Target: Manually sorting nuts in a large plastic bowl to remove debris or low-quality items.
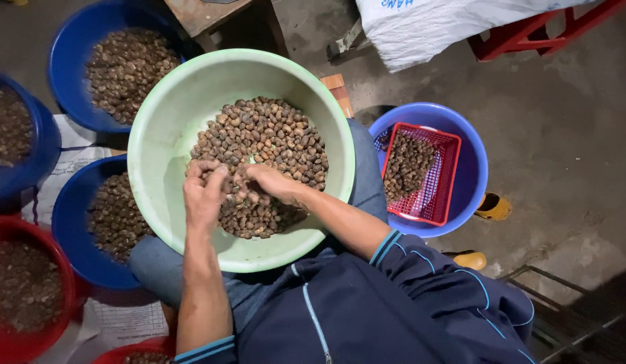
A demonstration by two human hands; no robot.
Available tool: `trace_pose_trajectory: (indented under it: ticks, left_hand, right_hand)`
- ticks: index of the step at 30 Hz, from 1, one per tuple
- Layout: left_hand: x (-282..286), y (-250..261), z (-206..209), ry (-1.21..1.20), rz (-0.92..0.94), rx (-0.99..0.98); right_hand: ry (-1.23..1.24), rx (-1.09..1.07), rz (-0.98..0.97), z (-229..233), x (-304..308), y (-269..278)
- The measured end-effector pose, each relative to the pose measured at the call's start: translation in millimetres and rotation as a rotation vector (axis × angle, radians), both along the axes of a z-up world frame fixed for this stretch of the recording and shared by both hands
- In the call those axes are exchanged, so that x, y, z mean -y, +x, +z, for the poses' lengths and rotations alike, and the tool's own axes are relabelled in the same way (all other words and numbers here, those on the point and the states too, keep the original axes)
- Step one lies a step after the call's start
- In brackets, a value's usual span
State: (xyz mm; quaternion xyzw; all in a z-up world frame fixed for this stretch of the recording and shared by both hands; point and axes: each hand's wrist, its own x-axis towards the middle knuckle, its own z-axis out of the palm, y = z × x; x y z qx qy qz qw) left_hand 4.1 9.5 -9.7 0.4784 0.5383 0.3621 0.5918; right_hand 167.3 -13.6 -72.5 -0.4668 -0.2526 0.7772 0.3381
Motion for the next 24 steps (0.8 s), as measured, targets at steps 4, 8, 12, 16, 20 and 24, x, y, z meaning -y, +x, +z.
trace_pose_trajectory:
  ticks: [4,8,12,16,20,24]
  left_hand:
    - [21.0,34.1,11.1,0.059,0.031,-0.185]
    - [35.1,58.9,19.1,0.474,-0.101,-0.389]
    - [34.7,60.4,6.5,0.809,-0.034,-0.261]
    - [24.4,21.8,4.5,0.689,-0.092,-0.323]
    - [19.3,0.5,8.8,0.419,-0.346,-0.565]
    - [23.8,-8.6,-13.8,0.250,-0.456,-0.757]
  right_hand:
    - [-0.122,-0.123,-0.137,-13.8,4.9,-9.3]
    - [-0.159,-0.297,-0.375,-82.5,6.0,-6.8]
    - [-0.122,-0.238,-0.429,33.9,7.4,25.1]
    - [0.038,-0.156,-0.403,89.8,35.6,95.6]
    - [0.075,0.050,-0.571,97.2,74.8,173.0]
    - [-0.056,0.279,-0.888,41.5,114.3,232.6]
